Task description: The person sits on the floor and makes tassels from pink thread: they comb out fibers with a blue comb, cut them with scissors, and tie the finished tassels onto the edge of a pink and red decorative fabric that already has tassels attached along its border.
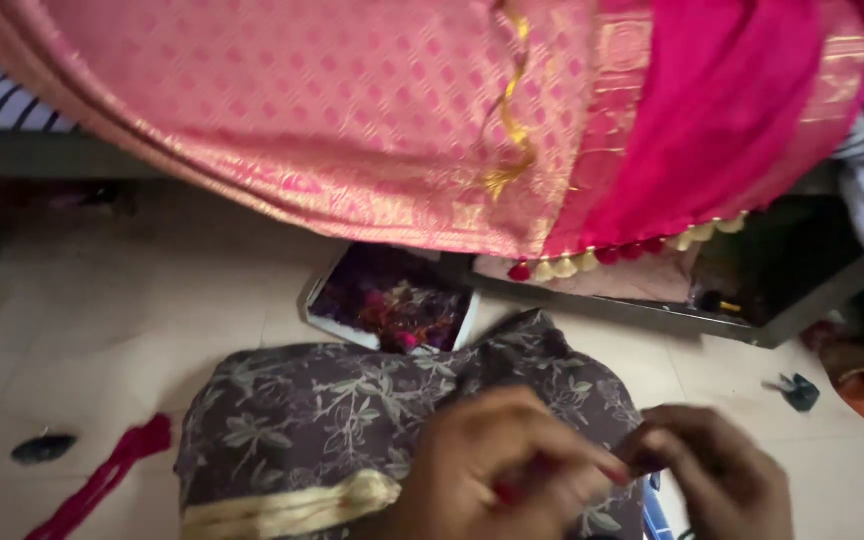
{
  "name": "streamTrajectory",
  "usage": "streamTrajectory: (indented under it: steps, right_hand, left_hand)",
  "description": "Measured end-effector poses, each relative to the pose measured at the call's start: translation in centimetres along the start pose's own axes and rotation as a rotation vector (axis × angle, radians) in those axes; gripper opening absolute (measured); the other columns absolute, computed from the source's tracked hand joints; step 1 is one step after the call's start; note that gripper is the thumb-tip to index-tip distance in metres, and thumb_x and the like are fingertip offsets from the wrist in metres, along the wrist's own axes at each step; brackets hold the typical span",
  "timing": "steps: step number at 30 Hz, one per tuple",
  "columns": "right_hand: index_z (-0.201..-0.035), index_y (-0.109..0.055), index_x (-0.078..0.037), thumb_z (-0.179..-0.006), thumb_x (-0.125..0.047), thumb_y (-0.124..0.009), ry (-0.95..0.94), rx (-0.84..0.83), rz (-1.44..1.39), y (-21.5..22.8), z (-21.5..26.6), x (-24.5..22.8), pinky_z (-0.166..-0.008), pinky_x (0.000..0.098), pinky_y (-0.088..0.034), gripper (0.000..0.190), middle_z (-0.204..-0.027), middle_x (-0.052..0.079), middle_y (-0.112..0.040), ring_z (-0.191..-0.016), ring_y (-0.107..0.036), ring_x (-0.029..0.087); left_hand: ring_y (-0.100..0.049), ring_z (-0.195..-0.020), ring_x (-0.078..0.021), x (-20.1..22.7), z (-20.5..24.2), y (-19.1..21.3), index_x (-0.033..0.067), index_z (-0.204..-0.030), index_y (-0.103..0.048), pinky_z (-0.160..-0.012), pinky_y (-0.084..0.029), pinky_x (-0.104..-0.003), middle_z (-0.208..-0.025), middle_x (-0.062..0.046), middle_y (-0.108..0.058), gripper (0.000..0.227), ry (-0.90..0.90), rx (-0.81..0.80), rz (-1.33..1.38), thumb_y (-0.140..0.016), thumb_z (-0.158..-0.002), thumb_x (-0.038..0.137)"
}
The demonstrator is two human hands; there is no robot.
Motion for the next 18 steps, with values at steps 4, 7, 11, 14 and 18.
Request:
streamTrajectory:
  steps: [4,7,11,14,18]
  right_hand:
    - [-0.1,-0.079,0.007,-0.083,0.002,-0.076,0.159,-0.241,0.181,-4.2,2.1,-4.1,-0.069,0.0344,-0.066,0.018,-0.088,0.016,-0.076,-0.08,-0.078,0.023]
    - [-0.094,-0.082,0.002,-0.077,0.001,-0.077,0.161,-0.282,0.241,-6.5,2.8,-6.7,-0.065,0.0308,-0.064,0.018,-0.086,0.012,-0.077,-0.078,-0.08,0.019]
    - [-0.092,-0.083,0.002,-0.078,0.001,-0.08,0.14,-0.278,0.224,-6.5,3.2,-5.0,-0.063,0.0297,-0.061,0.014,-0.087,0.011,-0.076,-0.077,-0.078,0.017]
    - [-0.089,-0.083,0.001,-0.078,-0.001,-0.086,0.193,-0.282,0.27,-6.8,3.2,-5.0,-0.063,0.0282,-0.06,0.012,-0.088,0.01,-0.076,-0.079,-0.073,0.017]
    - [-0.088,-0.082,0.001,-0.076,-0.003,-0.086,0.226,-0.292,0.236,-7.7,3.0,-6.1,-0.06,0.0263,-0.061,0.013,-0.087,0.009,-0.075,-0.076,-0.077,0.014]
  left_hand:
    - [-0.048,-0.07,-0.0036,-3.6,-3.5,0.5,0.0028,-0.098,-0.073,-0.062,-0.039,-0.022,-0.083,0.002,-0.06,0.011,0.213,0.062,0.199,-0.071,-0.097,0.014]
    - [-0.051,-0.075,-0.0024,-4.2,-3.3,0.7,0.0034,-0.099,-0.074,-0.068,-0.041,-0.021,-0.088,0.002,-0.061,0.01,0.173,0.056,0.179,-0.071,-0.097,0.013]
    - [-0.058,-0.08,-0.0034,-4.7,-3.1,0.8,0.0044,-0.098,-0.073,-0.073,-0.047,-0.021,-0.09,0.002,-0.065,0.009,0.289,0.044,0.324,-0.072,-0.095,0.013]
    - [-0.058,-0.082,-0.0045,-5.1,-3.0,1.2,0.0035,-0.099,-0.075,-0.076,-0.048,-0.022,-0.089,0.001,-0.064,0.009,0.271,0.044,0.295,-0.074,-0.093,0.01]
    - [-0.056,-0.081,-0.0066,-6.3,-2.7,1.3,0.0023,-0.098,-0.076,-0.076,-0.046,-0.024,-0.088,0.0,-0.063,0.007,0.253,0.047,0.319,-0.075,-0.094,0.008]
Point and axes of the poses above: each hand's wrist, its own z-axis away from the middle knuckle, its own y-axis out of the back of the hand, x = y × z, the point moved 4 cm from there along -z, towards the middle knuckle
